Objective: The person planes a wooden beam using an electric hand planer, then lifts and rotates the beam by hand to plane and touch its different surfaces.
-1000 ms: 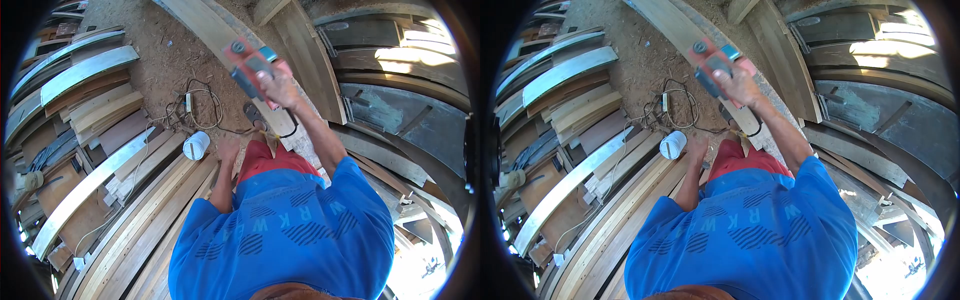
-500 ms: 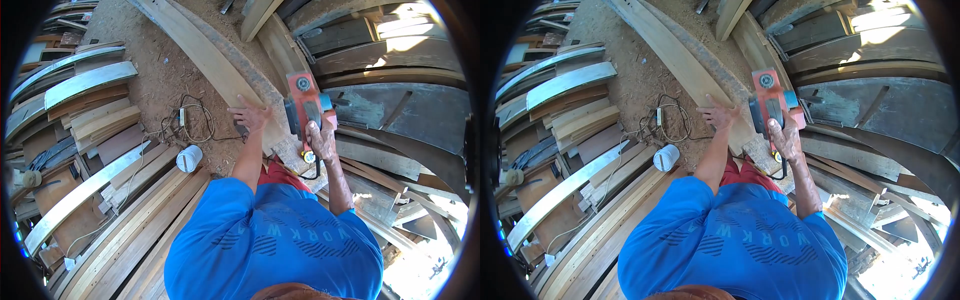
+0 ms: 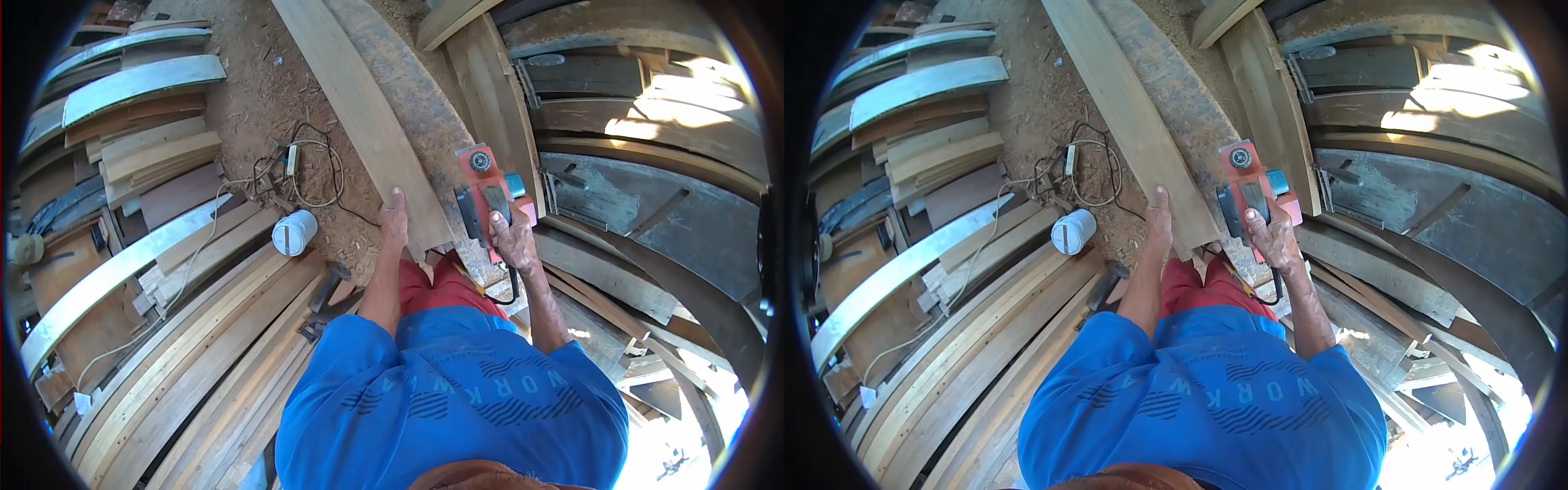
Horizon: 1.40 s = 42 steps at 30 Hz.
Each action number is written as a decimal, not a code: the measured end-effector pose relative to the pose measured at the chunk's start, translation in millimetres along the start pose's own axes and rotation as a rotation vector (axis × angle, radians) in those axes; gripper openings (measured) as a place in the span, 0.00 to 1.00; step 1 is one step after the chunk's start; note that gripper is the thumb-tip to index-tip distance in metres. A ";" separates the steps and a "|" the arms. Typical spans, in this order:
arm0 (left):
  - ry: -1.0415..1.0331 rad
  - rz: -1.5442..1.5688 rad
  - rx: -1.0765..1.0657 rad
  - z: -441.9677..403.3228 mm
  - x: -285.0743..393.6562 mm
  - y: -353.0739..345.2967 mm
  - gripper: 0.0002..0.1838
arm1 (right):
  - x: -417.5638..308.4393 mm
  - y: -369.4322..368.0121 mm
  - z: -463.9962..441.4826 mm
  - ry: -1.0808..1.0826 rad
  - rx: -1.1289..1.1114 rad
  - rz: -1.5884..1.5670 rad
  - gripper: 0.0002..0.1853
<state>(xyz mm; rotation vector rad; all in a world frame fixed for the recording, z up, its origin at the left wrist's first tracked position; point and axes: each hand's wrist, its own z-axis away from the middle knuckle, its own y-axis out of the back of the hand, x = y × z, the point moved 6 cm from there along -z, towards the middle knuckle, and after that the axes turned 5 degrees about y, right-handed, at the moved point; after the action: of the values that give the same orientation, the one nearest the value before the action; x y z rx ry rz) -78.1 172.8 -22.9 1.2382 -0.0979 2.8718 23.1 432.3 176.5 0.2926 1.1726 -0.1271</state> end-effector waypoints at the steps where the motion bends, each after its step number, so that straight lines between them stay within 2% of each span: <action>1: 0.045 0.085 -0.073 3.1 1.2 -0.2 0.41 | 4.3 -3.5 -5.8 0.012 -0.006 0.055 0.29; 6: 0.304 0.557 -0.494 58.1 31.5 -8.8 0.45 | 8.1 -35.6 -24.3 0.128 0.016 0.235 0.24; 8: 0.261 0.602 -0.660 88.5 63.2 -13.8 0.43 | 30.8 -45.0 -33.3 0.175 0.049 0.270 0.23; 9: 0.241 0.618 -0.750 105.5 81.0 -20.0 0.42 | 27.1 -47.8 -32.2 0.047 0.038 0.221 0.25; 11: 0.207 0.754 -0.798 136.2 123.5 -34.1 0.39 | 12.1 -51.6 -19.6 -0.200 0.018 0.121 0.29; 12: 0.198 0.799 -0.852 152.8 142.4 -39.3 0.39 | 12.4 -54.3 -17.3 -0.181 0.008 0.081 0.31; 14: 0.183 0.888 -1.002 188.4 189.0 -49.9 0.37 | 67.4 -55.5 -26.2 -0.046 0.092 0.175 0.33; 15: 0.149 0.881 -1.086 209.7 226.6 -55.0 0.37 | 67.5 -57.2 -34.3 0.050 0.152 0.212 0.33; 17: 0.123 0.903 -1.206 244.5 272.9 -63.6 0.38 | 48.2 -59.3 -24.7 -0.077 0.123 0.214 0.35; 19: 0.065 0.871 -1.196 268.8 315.5 -65.7 0.39 | 49.0 -59.9 -23.8 0.077 0.193 0.274 0.37; 20: 0.043 0.863 -1.206 291.4 343.7 -66.9 0.40 | 75.9 -59.9 -32.8 0.154 0.220 0.280 0.37; 23: 0.010 0.930 -1.080 307.2 392.0 -65.2 0.35 | 70.6 -55.5 -34.1 0.066 0.207 0.380 0.39; 25: 0.005 0.971 -1.098 319.4 421.2 -65.0 0.28 | 75.3 -55.6 -33.7 0.060 0.222 0.373 0.39; 26: 0.022 1.006 -1.116 324.4 434.3 -65.4 0.23 | 123.3 -56.1 -55.4 -0.053 0.098 0.230 0.39; 28: 0.047 1.053 -1.164 332.0 456.1 -66.3 0.17 | 115.5 -52.5 -50.9 -0.079 0.151 0.268 0.39; 30: 0.086 1.084 -1.200 334.2 466.7 -65.2 0.13 | 110.6 -50.1 -49.4 -0.095 0.205 0.300 0.38; 33: 0.049 1.066 -1.189 335.4 474.2 -62.4 0.14 | 83.4 -54.0 -34.8 -0.042 0.218 0.177 0.30; 37: 0.042 1.055 -1.199 341.2 480.5 -59.9 0.14 | 83.5 -54.0 -32.6 -0.083 0.175 0.173 0.33; 42: 0.010 1.016 -1.229 333.7 482.3 -54.5 0.13 | 81.6 -50.6 -30.2 -0.029 0.213 0.192 0.32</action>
<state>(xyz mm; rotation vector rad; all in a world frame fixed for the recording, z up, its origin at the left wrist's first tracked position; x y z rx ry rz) -165.1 200.0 559.0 0.9175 -2.5534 2.2671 15.3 397.1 82.5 0.5876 1.0976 -0.0882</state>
